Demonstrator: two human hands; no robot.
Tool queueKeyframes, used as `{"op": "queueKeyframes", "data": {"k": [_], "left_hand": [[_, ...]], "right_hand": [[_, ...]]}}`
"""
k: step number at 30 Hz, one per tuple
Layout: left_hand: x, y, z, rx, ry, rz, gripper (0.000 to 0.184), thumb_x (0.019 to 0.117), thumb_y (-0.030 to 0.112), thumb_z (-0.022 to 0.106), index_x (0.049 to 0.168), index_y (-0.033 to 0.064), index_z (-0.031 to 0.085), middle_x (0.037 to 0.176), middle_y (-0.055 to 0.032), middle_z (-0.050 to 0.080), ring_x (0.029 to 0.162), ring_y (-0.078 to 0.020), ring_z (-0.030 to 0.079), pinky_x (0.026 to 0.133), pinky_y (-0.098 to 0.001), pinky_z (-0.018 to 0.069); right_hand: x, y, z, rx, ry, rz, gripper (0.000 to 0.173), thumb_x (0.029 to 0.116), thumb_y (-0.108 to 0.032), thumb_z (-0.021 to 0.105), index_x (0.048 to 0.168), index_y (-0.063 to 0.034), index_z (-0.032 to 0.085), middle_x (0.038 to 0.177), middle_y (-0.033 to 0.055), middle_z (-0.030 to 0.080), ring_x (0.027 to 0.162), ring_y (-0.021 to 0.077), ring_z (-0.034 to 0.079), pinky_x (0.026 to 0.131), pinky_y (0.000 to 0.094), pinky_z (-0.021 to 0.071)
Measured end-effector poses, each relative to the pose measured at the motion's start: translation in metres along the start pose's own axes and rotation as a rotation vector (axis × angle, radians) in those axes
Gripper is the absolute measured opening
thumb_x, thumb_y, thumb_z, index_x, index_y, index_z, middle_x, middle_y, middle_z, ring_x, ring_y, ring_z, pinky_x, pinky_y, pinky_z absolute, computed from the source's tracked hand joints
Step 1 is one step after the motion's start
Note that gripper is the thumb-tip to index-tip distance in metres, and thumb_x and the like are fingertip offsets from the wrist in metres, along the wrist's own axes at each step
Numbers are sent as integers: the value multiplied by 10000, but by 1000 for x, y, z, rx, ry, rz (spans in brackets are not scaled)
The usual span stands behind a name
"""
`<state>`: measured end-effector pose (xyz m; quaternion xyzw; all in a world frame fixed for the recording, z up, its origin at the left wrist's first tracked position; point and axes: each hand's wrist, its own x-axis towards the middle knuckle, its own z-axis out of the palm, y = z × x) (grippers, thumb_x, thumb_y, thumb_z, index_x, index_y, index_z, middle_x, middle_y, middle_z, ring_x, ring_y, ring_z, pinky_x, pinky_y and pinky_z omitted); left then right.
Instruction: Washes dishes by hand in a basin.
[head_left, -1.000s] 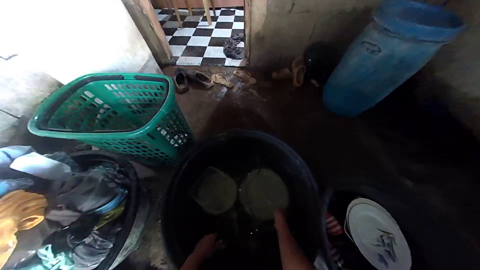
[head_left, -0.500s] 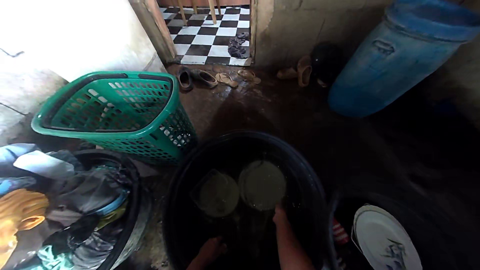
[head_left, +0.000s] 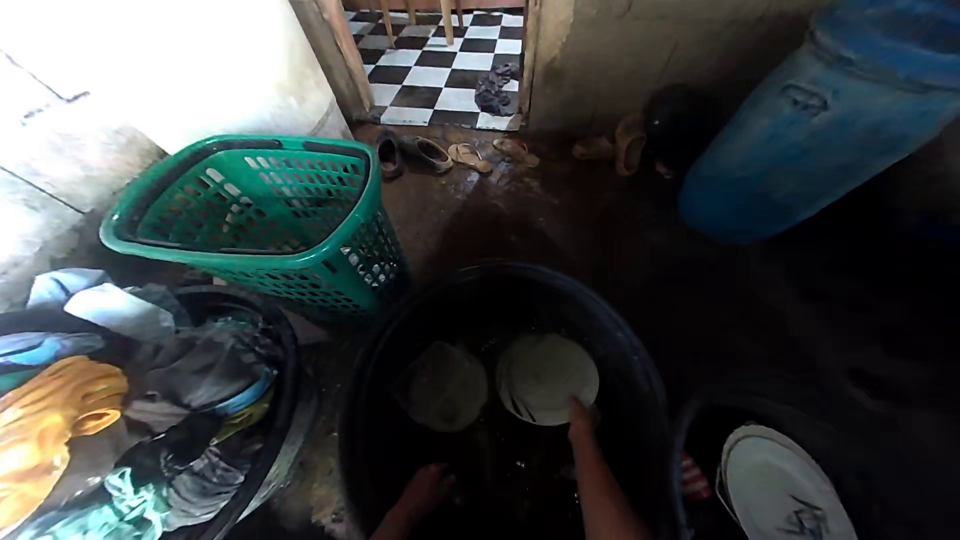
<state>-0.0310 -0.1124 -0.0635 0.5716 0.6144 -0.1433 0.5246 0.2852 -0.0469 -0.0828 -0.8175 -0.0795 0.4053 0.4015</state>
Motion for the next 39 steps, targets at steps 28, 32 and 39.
{"op": "queueKeyframes", "data": {"k": [28, 32, 39], "left_hand": [[-12, 35, 16, -1020, 204, -201, 493, 1095, 313, 487, 1505, 48, 415, 1382, -263, 557, 1219, -382, 588, 980, -560, 504], [-11, 45, 33, -1209, 186, -191, 438, 1106, 264, 455, 1462, 10, 431, 1269, -241, 621, 1099, -316, 652, 928, -495, 548], [-14, 68, 26, -1203, 256, -56, 389, 1108, 250, 446, 1344, -49, 526, 1123, -208, 679, 981, -248, 691, 883, -429, 578]], "right_hand": [[-20, 50, -19, -476, -531, 32, 584, 950, -342, 749, 1339, 59, 580, 1291, 283, 626, 1197, 375, 612, 1041, 530, 481], [-59, 48, 1, -992, -398, -334, 668, 1069, -460, 471, 1554, -7, 399, 1575, 262, 415, 1458, 415, 411, 1188, 573, 341], [-107, 70, 56, -943, -611, -646, 695, 1065, -495, 429, 1600, -60, 343, 1690, 211, 210, 1571, 393, 176, 1254, 600, 165]]}}
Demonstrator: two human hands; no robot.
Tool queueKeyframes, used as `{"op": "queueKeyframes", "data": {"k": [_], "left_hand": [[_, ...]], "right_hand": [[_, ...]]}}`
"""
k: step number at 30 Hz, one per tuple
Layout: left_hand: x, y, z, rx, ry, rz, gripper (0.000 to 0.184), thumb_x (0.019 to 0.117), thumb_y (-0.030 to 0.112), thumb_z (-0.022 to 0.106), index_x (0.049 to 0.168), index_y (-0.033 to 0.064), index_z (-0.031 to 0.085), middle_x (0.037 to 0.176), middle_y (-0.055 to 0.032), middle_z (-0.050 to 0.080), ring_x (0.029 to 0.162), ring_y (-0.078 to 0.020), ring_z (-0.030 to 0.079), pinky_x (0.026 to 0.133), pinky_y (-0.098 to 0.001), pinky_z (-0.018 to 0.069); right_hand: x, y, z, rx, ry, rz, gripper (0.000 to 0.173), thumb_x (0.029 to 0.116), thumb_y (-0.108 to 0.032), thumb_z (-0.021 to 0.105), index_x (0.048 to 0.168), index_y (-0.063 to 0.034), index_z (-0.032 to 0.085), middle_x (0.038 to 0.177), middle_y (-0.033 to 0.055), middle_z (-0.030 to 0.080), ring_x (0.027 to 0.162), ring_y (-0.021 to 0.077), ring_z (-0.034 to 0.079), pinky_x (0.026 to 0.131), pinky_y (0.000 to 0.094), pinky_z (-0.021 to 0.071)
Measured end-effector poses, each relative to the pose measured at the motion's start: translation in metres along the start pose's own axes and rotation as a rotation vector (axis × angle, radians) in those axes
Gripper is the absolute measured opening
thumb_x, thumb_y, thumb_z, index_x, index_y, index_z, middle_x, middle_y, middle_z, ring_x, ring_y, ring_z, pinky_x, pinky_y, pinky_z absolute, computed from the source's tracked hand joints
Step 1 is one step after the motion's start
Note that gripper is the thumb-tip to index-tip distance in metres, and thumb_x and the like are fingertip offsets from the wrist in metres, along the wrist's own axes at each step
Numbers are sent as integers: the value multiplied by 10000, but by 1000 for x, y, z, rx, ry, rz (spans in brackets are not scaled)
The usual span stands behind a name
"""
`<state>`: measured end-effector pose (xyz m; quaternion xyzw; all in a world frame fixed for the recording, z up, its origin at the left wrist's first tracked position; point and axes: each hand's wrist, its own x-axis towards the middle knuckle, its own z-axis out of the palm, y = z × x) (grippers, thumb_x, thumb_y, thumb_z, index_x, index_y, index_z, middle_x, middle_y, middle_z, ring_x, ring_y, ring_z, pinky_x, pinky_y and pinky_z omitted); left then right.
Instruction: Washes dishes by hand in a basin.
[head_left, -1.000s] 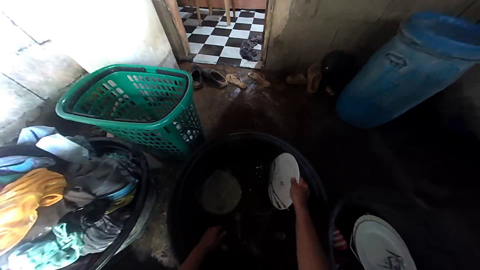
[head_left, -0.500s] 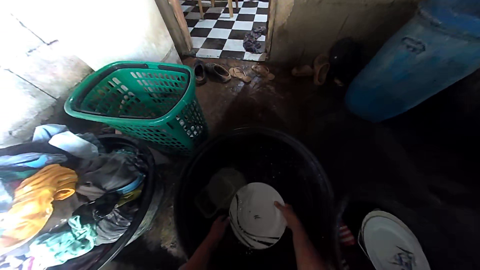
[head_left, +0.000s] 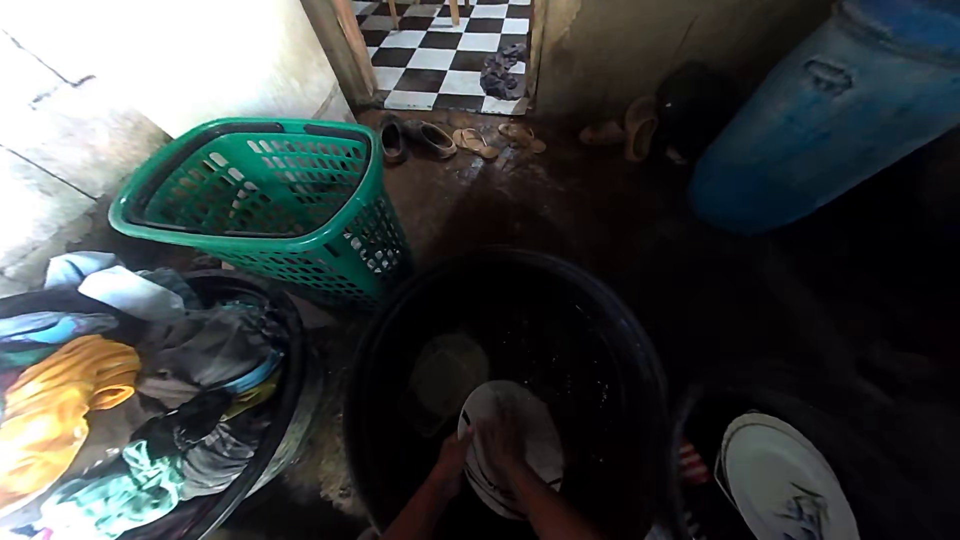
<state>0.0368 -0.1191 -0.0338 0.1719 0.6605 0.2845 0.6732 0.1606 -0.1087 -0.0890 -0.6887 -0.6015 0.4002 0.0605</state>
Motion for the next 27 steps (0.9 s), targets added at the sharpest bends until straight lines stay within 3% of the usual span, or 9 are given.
{"op": "queueKeyframes", "data": {"k": [3, 5, 7, 10, 13, 17, 21, 25, 27], "left_hand": [[8, -2, -12, 0, 43, 40, 424, 1119, 272, 405, 1380, -49, 499, 1171, -215, 657, 1029, -256, 665, 922, -449, 553], [14, 4, -25, -23, 127, 51, 453, 1122, 300, 392, 1403, -45, 479, 1197, -230, 638, 1049, -272, 647, 929, -463, 539], [20, 12, -38, -60, 207, 79, 474, 1123, 315, 381, 1423, -45, 458, 1236, -249, 624, 1075, -283, 651, 937, -466, 545], [21, 21, -49, -75, 259, 97, 447, 1118, 300, 407, 1388, -50, 482, 1177, -235, 641, 1001, -252, 668, 890, -434, 563], [13, 23, -40, -3, 211, 74, 420, 1116, 286, 419, 1337, -54, 526, 1103, -212, 658, 933, -222, 672, 853, -406, 569], [11, 4, -23, 23, 120, 31, 439, 1119, 299, 406, 1348, -57, 521, 1130, -233, 660, 982, -264, 678, 880, -443, 569], [9, 2, -8, 15, 99, -29, 457, 1116, 322, 414, 1370, -45, 512, 1170, -240, 655, 1020, -285, 674, 907, -462, 559], [11, -4, -18, 27, 62, -34, 463, 1125, 321, 378, 1370, -50, 509, 1151, -234, 663, 1008, -278, 680, 899, -460, 567], [13, -7, -30, 49, 66, -36, 474, 1122, 342, 377, 1366, -39, 519, 1148, -224, 671, 1002, -270, 687, 891, -456, 573]], "right_hand": [[-17, -24, 16, 27, -90, -266, 570, 1102, -345, 380, 1581, -36, 373, 1669, 192, 289, 1560, 369, 237, 1237, 624, 196], [-37, -27, 15, 145, -147, -402, 520, 1087, -296, 439, 1539, -39, 455, 1588, 195, 438, 1491, 353, 390, 1228, 574, 274], [-53, -19, 7, 148, -235, -442, 440, 1080, -240, 463, 1446, -14, 553, 1497, 223, 525, 1425, 375, 463, 1210, 531, 318], [-49, 23, 2, -82, -192, -396, 420, 1087, -245, 442, 1366, 9, 625, 1459, 237, 563, 1426, 419, 456, 1219, 566, 284], [-22, 46, -33, -262, -253, -154, 486, 1100, -290, 409, 1479, -5, 515, 1585, 236, 421, 1512, 431, 314, 1235, 619, 200], [1, 38, -40, -253, -108, 145, 571, 1092, -310, 393, 1586, -28, 344, 1646, 236, 303, 1519, 429, 292, 1201, 639, 263], [5, 5, -11, -116, -40, 21, 656, 1075, -442, 412, 1592, -43, 353, 1674, 226, 250, 1564, 417, 181, 1251, 630, 136], [-7, -10, 5, -84, -175, -267, 597, 1097, -429, 367, 1610, -124, 350, 1694, 154, 246, 1579, 355, 179, 1237, 638, 156], [-10, 1, -14, -136, -234, -197, 616, 1089, -496, 358, 1632, -210, 308, 1716, 95, 201, 1592, 330, 129, 1237, 676, 76]]}}
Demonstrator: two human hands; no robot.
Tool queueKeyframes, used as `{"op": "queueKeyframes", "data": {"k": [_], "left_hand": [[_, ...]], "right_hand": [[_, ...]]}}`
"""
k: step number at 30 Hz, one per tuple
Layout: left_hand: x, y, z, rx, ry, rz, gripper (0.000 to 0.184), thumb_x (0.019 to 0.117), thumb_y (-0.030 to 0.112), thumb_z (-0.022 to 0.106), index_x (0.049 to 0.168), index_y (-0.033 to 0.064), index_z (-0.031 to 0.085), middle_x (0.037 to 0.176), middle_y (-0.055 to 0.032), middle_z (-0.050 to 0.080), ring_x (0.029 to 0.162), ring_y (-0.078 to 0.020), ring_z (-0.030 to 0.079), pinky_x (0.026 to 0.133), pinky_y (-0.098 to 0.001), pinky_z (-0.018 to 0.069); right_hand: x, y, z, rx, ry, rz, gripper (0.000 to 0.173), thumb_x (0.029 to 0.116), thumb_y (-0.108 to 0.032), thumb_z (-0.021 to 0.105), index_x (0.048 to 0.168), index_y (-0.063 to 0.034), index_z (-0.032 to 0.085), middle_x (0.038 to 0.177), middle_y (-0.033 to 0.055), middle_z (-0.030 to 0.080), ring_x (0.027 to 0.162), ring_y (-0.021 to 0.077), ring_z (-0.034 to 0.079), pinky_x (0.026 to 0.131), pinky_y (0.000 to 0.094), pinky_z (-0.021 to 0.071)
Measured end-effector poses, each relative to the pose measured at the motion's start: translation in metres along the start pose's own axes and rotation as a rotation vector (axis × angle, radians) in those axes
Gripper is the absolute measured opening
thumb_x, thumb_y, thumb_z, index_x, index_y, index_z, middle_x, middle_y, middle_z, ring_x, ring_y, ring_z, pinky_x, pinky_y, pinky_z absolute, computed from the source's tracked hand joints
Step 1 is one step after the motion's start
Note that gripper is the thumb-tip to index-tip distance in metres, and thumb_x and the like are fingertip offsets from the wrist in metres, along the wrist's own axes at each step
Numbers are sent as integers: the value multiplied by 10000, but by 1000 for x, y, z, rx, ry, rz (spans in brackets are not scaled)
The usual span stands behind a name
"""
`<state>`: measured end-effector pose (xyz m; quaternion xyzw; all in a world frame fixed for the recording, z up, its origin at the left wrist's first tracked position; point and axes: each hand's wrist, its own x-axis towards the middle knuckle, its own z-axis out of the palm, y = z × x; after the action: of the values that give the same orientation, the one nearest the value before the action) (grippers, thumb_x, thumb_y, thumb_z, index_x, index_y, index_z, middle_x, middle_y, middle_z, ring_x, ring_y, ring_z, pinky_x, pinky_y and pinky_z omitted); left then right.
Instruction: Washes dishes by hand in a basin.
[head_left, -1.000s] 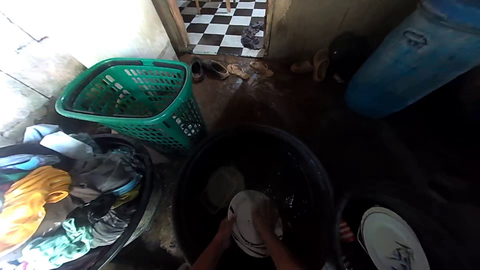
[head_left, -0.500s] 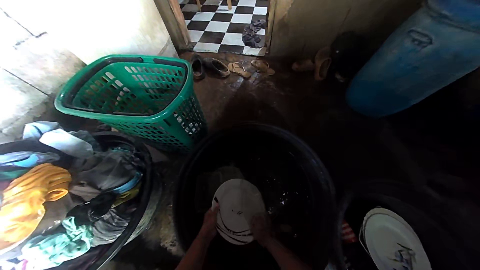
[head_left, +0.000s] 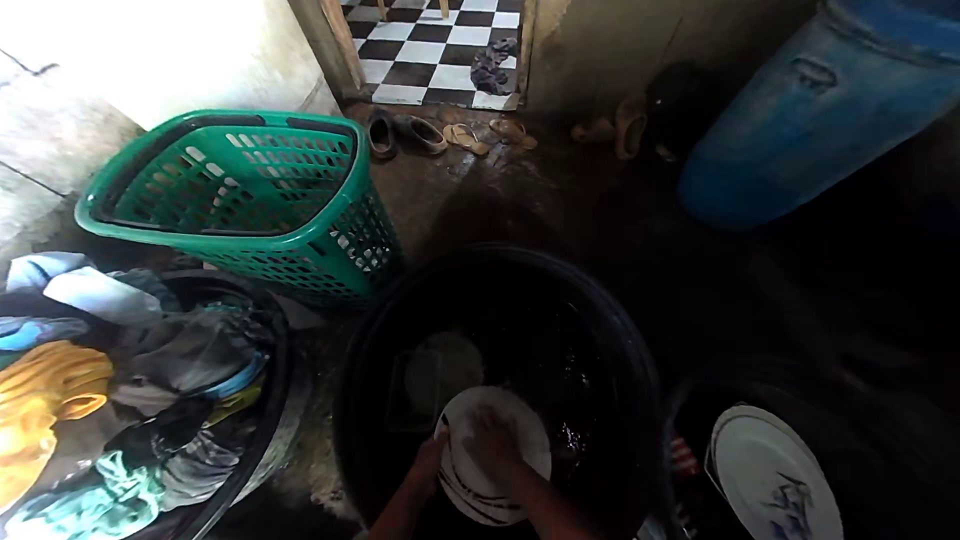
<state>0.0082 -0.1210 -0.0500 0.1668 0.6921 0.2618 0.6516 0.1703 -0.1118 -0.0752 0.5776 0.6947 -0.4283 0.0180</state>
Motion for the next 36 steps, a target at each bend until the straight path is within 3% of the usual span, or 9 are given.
{"op": "queueKeyframes", "data": {"k": [5, 7, 11, 18, 21, 26, 29, 32, 36], "left_hand": [[5, 4, -21, 28, 8, -8, 477, 1114, 354, 406, 1390, -22, 510, 1181, -232, 663, 1030, -286, 683, 906, -471, 570], [7, 8, -19, 122, 76, 5, 461, 1109, 330, 440, 1368, -42, 527, 1205, -256, 643, 1066, -311, 661, 939, -487, 542], [16, 11, -25, 624, 100, 118, 463, 1112, 292, 437, 1339, -86, 575, 1350, -320, 578, 1298, -435, 545, 1117, -569, 396], [4, 19, -16, 1282, -205, 183, 519, 1095, 385, 456, 1435, 1, 538, 1417, -266, 568, 1344, -427, 529, 1129, -601, 395], [1, 14, -17, 1319, -281, 221, 485, 1087, 358, 484, 1426, 18, 560, 1412, -259, 575, 1349, -416, 529, 1139, -596, 390], [-9, 14, -24, 1349, -283, 233, 453, 1090, 335, 485, 1419, 35, 572, 1377, -267, 599, 1312, -433, 558, 1113, -616, 407], [-8, 11, -36, 1338, -273, 245, 454, 1089, 328, 488, 1408, 18, 577, 1370, -270, 603, 1309, -431, 560, 1115, -607, 409], [-11, 10, -45, 1343, -221, 226, 490, 1084, 366, 493, 1407, 4, 568, 1377, -270, 596, 1315, -433, 554, 1112, -602, 416], [-18, 19, -45, 1333, -185, 196, 504, 1086, 372, 489, 1431, 10, 551, 1408, -262, 578, 1346, -418, 531, 1133, -590, 397]], "right_hand": [[-13, 53, -30, 279, 111, 435, 695, 1029, -477, 560, 1568, -70, 398, 1592, 188, 427, 1476, 345, 409, 1209, 528, 338], [-12, 62, -39, 641, 154, 524, 714, 956, -298, 740, 1530, -18, 420, 1507, 255, 493, 1394, 376, 489, 1156, 522, 402], [-12, 62, -78, 857, 73, 515, 575, 904, -49, 746, 1424, 31, 514, 1360, 269, 585, 1231, 355, 590, 1038, 508, 486], [-59, -8, -209, 323, 53, 335, 652, 983, -56, 608, 1566, -36, 317, 1467, 264, 512, 1322, 390, 548, 1073, 560, 464], [-113, -39, -264, -125, 67, 159, 488, 1058, -98, 471, 1526, -33, 348, 1312, 277, 610, 1207, 441, 621, 993, 596, 495], [-216, 18, -295, -441, 724, 9, 321, 1045, -163, 517, 1248, 45, 651, 943, 234, 745, 836, 425, 746, 736, 565, 603], [-277, 64, -303, -68, 831, 543, 555, 1099, -310, 468, 1488, 79, 402, 1193, 360, 648, 1114, 499, 660, 983, 599, 505], [-315, 135, -258, 487, 1268, 609, 654, 1067, -227, 548, 1568, 87, 267, 1547, 349, 384, 1427, 421, 439, 1188, 515, 356], [-338, 198, -176, 893, 1409, 823, 502, 1103, -254, 434, 1494, 47, 340, 1254, 209, 528, 943, 183, 582, 808, 372, 533]]}}
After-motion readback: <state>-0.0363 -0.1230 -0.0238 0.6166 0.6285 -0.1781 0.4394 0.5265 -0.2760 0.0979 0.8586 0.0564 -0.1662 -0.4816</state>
